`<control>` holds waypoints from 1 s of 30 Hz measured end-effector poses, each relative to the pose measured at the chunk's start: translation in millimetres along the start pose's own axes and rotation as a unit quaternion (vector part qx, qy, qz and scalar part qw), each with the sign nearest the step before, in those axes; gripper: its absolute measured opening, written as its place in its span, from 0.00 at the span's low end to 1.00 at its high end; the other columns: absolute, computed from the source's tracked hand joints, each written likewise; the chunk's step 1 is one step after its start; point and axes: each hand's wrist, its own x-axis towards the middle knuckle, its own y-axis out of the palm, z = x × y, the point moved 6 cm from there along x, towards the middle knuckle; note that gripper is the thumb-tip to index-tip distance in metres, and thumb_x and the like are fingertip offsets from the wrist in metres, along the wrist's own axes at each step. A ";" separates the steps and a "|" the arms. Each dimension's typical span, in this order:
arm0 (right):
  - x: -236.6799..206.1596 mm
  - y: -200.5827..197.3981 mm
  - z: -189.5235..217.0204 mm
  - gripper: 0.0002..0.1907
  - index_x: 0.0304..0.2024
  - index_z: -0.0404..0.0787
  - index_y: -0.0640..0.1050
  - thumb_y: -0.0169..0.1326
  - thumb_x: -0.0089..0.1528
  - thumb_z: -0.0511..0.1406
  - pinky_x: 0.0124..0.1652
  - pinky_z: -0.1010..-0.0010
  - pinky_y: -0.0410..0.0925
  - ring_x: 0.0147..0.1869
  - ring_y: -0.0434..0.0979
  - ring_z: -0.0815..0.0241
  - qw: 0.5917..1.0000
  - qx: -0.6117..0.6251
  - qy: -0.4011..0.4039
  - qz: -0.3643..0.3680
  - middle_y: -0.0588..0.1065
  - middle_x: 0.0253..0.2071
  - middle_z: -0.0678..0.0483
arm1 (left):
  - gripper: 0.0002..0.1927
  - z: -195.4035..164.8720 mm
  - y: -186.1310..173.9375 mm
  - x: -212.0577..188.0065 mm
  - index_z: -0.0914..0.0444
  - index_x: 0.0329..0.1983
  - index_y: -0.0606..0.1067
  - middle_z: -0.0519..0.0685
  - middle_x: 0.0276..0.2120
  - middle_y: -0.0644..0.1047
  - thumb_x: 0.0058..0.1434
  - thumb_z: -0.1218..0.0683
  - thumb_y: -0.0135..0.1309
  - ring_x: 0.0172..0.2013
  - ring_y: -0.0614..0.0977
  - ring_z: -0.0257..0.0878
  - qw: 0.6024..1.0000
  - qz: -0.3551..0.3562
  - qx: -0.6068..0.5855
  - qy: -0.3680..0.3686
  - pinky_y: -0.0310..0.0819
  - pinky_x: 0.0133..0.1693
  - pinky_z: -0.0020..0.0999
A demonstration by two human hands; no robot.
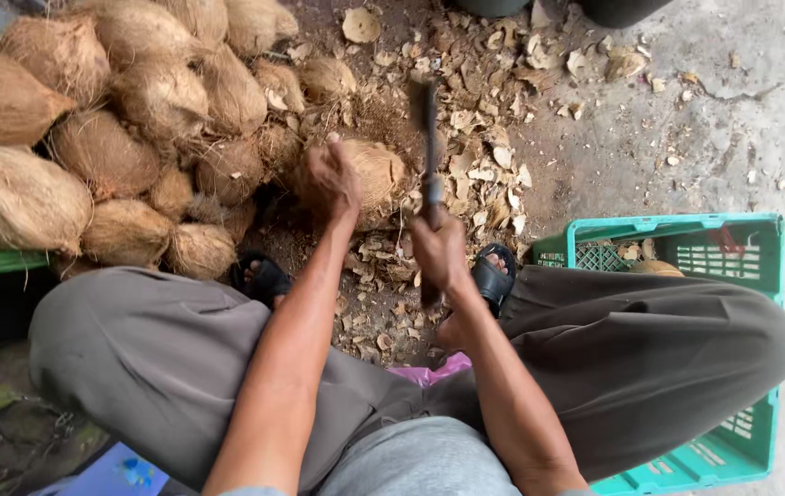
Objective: The person sits on the ground and uses a machete to trim and husk the outer husk from coconuts, one at a time, rotating each coconut to cut away the fibrous husk. Trimmed coconuts are placed into a green plastic crate beside them.
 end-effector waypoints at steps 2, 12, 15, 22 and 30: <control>3.2 -6.6 19.3 0.18 0.26 0.43 0.69 0.55 0.70 0.39 0.13 0.76 0.57 0.14 0.61 0.71 0.983 0.101 -0.154 -0.002 0.66 0.17 0.60 | 0.20 3.5 0.8 5.3 0.58 0.47 0.74 0.52 0.42 0.76 0.75 0.39 0.42 0.43 0.77 0.49 0.998 0.046 -0.031 0.024 0.69 0.43 0.54; 6.9 14.1 -46.9 0.12 0.26 0.46 0.72 0.57 0.63 0.37 0.12 0.74 0.61 0.13 0.61 0.70 0.998 0.012 0.069 -0.003 0.68 0.16 0.62 | 0.18 -7.7 20.3 30.4 0.59 0.28 0.70 0.51 0.28 0.76 0.70 0.45 0.43 0.33 0.77 0.48 0.976 0.162 -0.089 0.114 0.71 0.36 0.44; 7.6 -8.2 -0.9 0.18 0.25 0.43 0.72 0.57 0.69 0.38 0.14 0.74 0.61 0.14 0.63 0.68 0.986 0.094 -0.135 -0.026 0.68 0.16 0.59 | 0.14 -5.2 10.5 23.6 0.57 0.33 0.72 0.49 0.32 0.77 0.70 0.47 0.42 0.36 0.78 0.47 0.974 0.102 -0.128 0.157 0.71 0.37 0.46; 8.8 25.4 -60.1 0.10 0.29 0.48 0.74 0.54 0.66 0.39 0.13 0.74 0.57 0.13 0.61 0.69 0.994 0.059 0.084 0.031 0.68 0.16 0.61 | 0.18 -0.8 17.0 23.8 0.62 0.31 0.70 0.55 0.30 0.75 0.70 0.45 0.43 0.35 0.77 0.49 0.973 0.175 -0.086 0.120 0.72 0.41 0.48; 7.8 28.3 -79.3 0.22 0.24 0.42 0.68 0.57 0.66 0.46 0.15 0.69 0.58 0.14 0.62 0.67 0.989 -0.117 0.087 0.039 0.65 0.15 0.59 | 0.35 -0.3 30.2 28.0 0.60 0.42 0.73 0.50 0.35 0.76 0.61 0.24 0.47 0.38 0.75 0.48 0.955 0.264 0.069 0.120 0.65 0.48 0.56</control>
